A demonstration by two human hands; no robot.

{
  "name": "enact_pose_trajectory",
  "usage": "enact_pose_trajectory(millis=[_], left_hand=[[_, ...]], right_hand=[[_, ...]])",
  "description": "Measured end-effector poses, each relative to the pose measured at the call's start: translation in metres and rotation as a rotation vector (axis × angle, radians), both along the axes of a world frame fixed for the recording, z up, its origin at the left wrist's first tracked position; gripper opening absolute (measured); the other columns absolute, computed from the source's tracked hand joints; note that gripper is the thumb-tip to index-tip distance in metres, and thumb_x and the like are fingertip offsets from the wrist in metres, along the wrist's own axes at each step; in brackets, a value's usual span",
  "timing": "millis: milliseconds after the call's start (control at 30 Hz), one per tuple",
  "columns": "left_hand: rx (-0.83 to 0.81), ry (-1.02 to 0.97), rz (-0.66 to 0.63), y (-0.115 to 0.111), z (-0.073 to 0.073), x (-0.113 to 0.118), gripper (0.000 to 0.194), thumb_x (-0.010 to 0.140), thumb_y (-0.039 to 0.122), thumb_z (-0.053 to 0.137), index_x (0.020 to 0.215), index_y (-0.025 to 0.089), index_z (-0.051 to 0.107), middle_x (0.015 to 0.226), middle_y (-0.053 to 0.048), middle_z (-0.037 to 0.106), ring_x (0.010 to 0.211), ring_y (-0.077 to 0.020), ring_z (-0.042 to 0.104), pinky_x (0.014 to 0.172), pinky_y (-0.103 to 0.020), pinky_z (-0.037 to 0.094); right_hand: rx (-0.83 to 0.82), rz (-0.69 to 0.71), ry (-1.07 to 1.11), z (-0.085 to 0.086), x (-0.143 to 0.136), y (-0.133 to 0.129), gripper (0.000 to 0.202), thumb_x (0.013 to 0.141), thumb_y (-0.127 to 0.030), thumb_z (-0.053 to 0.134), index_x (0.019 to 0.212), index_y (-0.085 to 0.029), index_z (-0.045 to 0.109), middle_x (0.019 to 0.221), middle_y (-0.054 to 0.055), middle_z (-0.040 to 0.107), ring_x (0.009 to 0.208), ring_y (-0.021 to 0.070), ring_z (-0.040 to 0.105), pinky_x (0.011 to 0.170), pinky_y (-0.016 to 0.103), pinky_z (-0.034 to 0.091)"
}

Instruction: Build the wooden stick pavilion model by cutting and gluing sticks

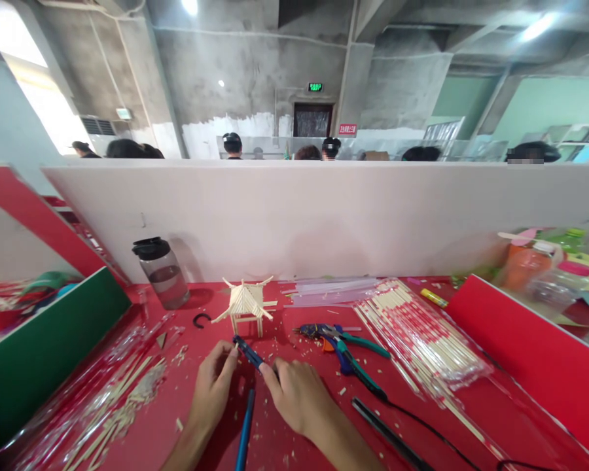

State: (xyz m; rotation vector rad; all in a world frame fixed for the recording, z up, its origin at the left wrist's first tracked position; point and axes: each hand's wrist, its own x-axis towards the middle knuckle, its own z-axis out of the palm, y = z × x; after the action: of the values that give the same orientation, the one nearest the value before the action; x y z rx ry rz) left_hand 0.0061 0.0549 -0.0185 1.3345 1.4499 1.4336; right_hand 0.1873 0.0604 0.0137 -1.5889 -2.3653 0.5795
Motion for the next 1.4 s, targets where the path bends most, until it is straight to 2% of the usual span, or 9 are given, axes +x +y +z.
enact_pose_trajectory(millis=[100, 300, 467, 600, 733, 967, 1100, 1200, 1400], left_hand=[[0.008, 0.015, 0.005, 0.0, 0.0, 0.0, 0.034, 0.092, 0.047, 0.054, 0.074, 0.019, 0.054, 0.066, 0.002, 0.055, 0.064, -0.015, 0.052, 0.064, -0.023, 0.04], [0.021, -0.033, 0.02, -0.001, 0.0, 0.001, 0.035, 0.089, 0.05, 0.058, 0.073, 0.019, 0.056, 0.063, 0.001, 0.057, 0.062, -0.0154, 0.053, 0.06, -0.023, 0.042], [0.028, -0.007, 0.024, -0.001, -0.002, 0.001, 0.037, 0.091, 0.051, 0.055, 0.073, 0.019, 0.054, 0.063, 0.002, 0.056, 0.061, -0.0149, 0.053, 0.06, -0.023, 0.041], [0.038, 0.05, 0.023, 0.0, -0.003, -0.001, 0.037, 0.092, 0.051, 0.052, 0.073, 0.019, 0.053, 0.064, 0.002, 0.054, 0.064, -0.015, 0.052, 0.062, -0.024, 0.039], [0.034, 0.051, 0.01, -0.001, -0.003, -0.001, 0.037, 0.093, 0.052, 0.051, 0.075, 0.019, 0.052, 0.066, 0.002, 0.055, 0.065, -0.0156, 0.053, 0.063, -0.024, 0.04], [-0.004, 0.066, -0.015, 0.0, -0.002, 0.003, 0.036, 0.092, 0.054, 0.053, 0.085, 0.019, 0.06, 0.07, -0.001, 0.061, 0.065, -0.018, 0.057, 0.064, -0.026, 0.043], [-0.009, 0.108, -0.003, 0.002, -0.001, 0.005, 0.034, 0.092, 0.052, 0.054, 0.089, 0.019, 0.065, 0.075, -0.003, 0.066, 0.068, -0.0193, 0.06, 0.067, -0.027, 0.044], [0.003, 0.134, -0.022, 0.001, 0.002, 0.007, 0.033, 0.092, 0.05, 0.054, 0.088, 0.019, 0.066, 0.076, -0.003, 0.067, 0.07, -0.0191, 0.06, 0.067, -0.027, 0.043], [-0.009, 0.105, -0.076, 0.003, 0.021, 0.017, 0.034, 0.094, 0.05, 0.051, 0.085, 0.019, 0.06, 0.066, 0.001, 0.057, 0.061, -0.0153, 0.052, 0.057, -0.023, 0.036]], right_hand=[[0.01, -0.019, -0.048, 0.008, 0.005, 0.001, 0.055, 0.103, -0.054, 0.026, 0.097, -0.02, 0.069, 0.091, 0.014, 0.077, 0.09, 0.0312, 0.073, 0.072, 0.035, 0.045], [0.066, -0.059, -0.128, 0.016, 0.014, 0.006, 0.056, 0.102, -0.054, 0.032, 0.119, -0.013, 0.065, 0.109, 0.019, 0.074, 0.103, 0.036, 0.069, 0.083, 0.042, 0.049], [0.109, -0.065, -0.213, 0.008, 0.015, 0.007, 0.063, 0.1, -0.053, 0.04, 0.135, -0.004, 0.058, 0.132, 0.025, 0.062, 0.122, 0.0406, 0.057, 0.099, 0.051, 0.044], [0.17, -0.061, -0.238, 0.0, 0.009, 0.002, 0.062, 0.096, -0.052, 0.049, 0.136, -0.005, 0.058, 0.135, 0.025, 0.058, 0.124, 0.0416, 0.053, 0.106, 0.055, 0.038], [0.162, -0.08, -0.257, -0.009, 0.001, -0.002, 0.073, 0.089, -0.053, 0.06, 0.141, -0.003, 0.052, 0.144, 0.028, 0.05, 0.132, 0.0439, 0.045, 0.112, 0.058, 0.032], [0.123, -0.036, -0.151, -0.014, 0.002, -0.002, 0.087, 0.085, -0.069, 0.058, 0.147, -0.009, 0.047, 0.15, 0.024, 0.046, 0.139, 0.0439, 0.038, 0.116, 0.059, 0.027], [0.117, -0.003, -0.053, -0.004, 0.006, 0.002, 0.064, 0.093, -0.051, 0.056, 0.145, -0.014, 0.05, 0.145, 0.02, 0.053, 0.137, 0.0383, 0.044, 0.115, 0.054, 0.032], [0.143, 0.0, 0.073, 0.014, 0.009, 0.005, 0.048, 0.095, -0.034, 0.054, 0.139, -0.017, 0.054, 0.138, 0.015, 0.059, 0.13, 0.0316, 0.051, 0.111, 0.047, 0.039], [0.157, -0.049, 0.326, 0.054, 0.018, 0.017, 0.038, 0.095, -0.029, 0.051, 0.132, -0.021, 0.055, 0.119, 0.011, 0.068, 0.106, 0.0221, 0.065, 0.095, 0.036, 0.05]])
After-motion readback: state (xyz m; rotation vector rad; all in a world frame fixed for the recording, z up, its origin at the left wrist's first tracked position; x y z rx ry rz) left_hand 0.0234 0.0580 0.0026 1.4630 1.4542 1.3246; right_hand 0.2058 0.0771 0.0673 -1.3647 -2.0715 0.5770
